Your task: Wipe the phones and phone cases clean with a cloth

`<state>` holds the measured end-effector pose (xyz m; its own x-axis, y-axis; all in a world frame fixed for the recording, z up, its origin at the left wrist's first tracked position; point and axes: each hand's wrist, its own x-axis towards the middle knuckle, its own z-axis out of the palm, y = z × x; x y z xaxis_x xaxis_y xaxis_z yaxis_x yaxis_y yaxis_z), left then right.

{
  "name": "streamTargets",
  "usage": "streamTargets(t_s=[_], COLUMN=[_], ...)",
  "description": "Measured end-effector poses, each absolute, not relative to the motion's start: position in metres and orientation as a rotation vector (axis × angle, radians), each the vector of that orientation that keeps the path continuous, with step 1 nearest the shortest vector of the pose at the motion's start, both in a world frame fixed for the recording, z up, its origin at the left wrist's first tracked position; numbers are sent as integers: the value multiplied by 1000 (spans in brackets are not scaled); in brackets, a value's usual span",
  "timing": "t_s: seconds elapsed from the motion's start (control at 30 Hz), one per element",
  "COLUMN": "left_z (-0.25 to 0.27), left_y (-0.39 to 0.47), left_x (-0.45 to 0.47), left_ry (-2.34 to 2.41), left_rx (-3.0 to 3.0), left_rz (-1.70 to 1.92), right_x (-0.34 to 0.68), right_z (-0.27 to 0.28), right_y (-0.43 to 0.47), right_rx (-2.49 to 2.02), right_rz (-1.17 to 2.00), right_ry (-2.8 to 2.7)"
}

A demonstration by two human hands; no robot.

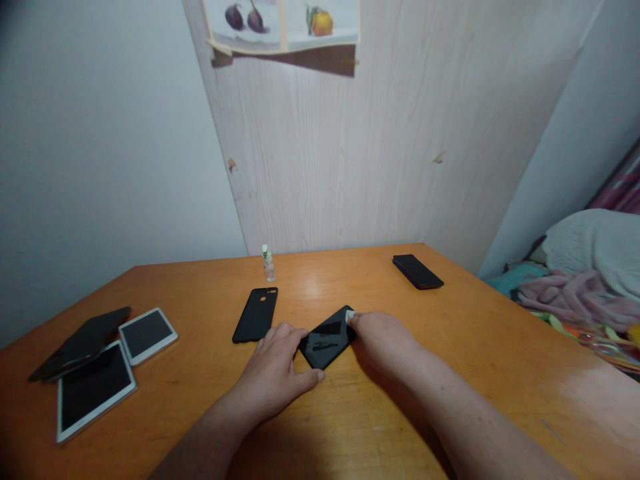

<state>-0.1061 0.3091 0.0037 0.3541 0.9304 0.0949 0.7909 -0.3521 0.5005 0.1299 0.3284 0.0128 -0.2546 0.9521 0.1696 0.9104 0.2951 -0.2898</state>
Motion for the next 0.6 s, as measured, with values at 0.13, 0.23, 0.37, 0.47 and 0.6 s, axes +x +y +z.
streamTargets(t_s=[0.13, 0.23, 0.37, 0.47, 0.6], left_z=[2, 2, 3, 3, 4], left_y=[308, 309, 310, 311, 311], left_x=[-106, -105, -105, -104, -104], left_ry=[1502, 1495, 1523, 1535, 1531], left_rx=[2265, 2266, 2282, 2314, 2354], left_rz=[548, 563, 543, 536, 543], right_x=[109, 99, 121, 147, 164], right_z=[13, 15, 18, 13, 2], right_y=[312, 305, 328, 353, 372], right_rx=[-1443, -1403, -1630, -1888, -1887], right_rz=[193, 223, 130, 161, 420], right_ry=[-2453, -2463, -2388, -2225, -2017])
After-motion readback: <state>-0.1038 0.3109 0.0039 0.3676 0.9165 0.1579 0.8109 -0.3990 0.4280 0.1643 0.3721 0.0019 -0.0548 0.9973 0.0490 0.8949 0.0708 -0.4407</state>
